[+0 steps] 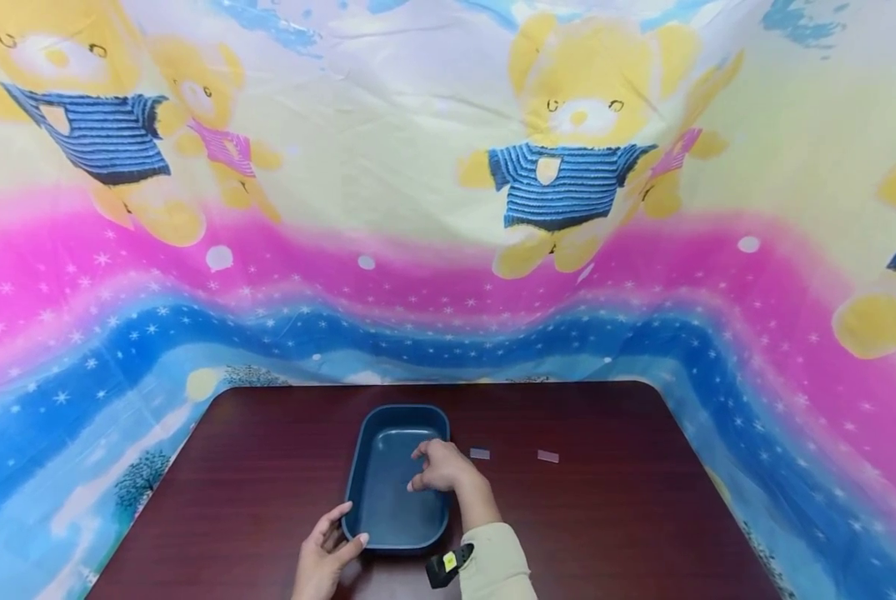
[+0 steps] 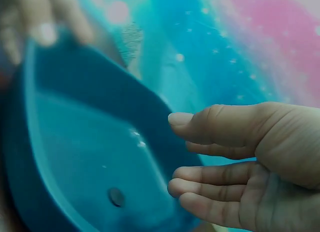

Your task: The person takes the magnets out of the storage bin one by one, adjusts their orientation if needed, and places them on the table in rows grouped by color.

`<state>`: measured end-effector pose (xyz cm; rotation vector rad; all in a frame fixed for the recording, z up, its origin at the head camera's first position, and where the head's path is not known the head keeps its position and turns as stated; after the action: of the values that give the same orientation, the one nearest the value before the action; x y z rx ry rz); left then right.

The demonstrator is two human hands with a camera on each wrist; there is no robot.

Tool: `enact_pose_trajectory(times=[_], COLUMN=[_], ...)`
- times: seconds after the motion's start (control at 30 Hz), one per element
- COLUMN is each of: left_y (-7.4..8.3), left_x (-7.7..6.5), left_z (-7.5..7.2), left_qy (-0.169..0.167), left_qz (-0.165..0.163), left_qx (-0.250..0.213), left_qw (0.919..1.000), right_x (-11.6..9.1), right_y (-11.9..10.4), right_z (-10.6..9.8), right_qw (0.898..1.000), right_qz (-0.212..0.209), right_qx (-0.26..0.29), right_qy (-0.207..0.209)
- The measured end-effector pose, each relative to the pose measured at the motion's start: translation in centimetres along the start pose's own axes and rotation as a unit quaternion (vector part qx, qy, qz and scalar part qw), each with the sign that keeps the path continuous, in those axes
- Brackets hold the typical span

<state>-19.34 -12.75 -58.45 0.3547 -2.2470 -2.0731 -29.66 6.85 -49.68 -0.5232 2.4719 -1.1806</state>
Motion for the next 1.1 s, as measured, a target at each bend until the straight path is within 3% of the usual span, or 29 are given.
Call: enact_pose_trajectory(times=[0.13,0.27,0.47,0.6,0.8,1.1], left_y=[0.0,0.2,0.1,-0.1,-0.1,0.0], left_x=[0.1,0.2,0.2,0.1,0.1,0.0], left_z=[0.0,-0.1,-0.3,-0.2,-0.2,0.1], left_qy=[-0.003,-0.002,-0.009,-0.025,-0.015,-0.019], left_qz=[0.001,0.003,0.002,0.002,0.019,0.013], left_qx=[-0.002,0.005,0.005,-0.017,-0.035,-0.031], left_qw=[1.0000,1.0000,0.9999,0.9995,0.9991,0.9993], right_x=[1.1,2.1,3.2,3.7,4.5,4.9], right_y=[-0.1,-0.1,0.2,1.1,2.2,2.9], right_z=[1.1,2.0,3.7,4.8,5.1,5.4], right_qw=[1.000,0.998,0.982,0.974,0.980,0.993], right_qz=[0.000,0.028,0.084,0.121,0.129,0.101], right_qx=[-0.011,-0.052,-0.166,-0.189,-0.145,0.024], right_qy=[-0.006,0.000,0.015,0.015,0.034,0.053])
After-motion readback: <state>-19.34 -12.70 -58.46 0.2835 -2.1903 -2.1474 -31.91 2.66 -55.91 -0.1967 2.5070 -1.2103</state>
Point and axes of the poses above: each hand's wrist, its own x-axis towards the middle knuckle, its own z-axis out of the palm, y = z × x, the point moved 5 cm from there along x, towards the middle knuckle, and after that the axes turned 4 degrees about x, right-handed, at the moved point
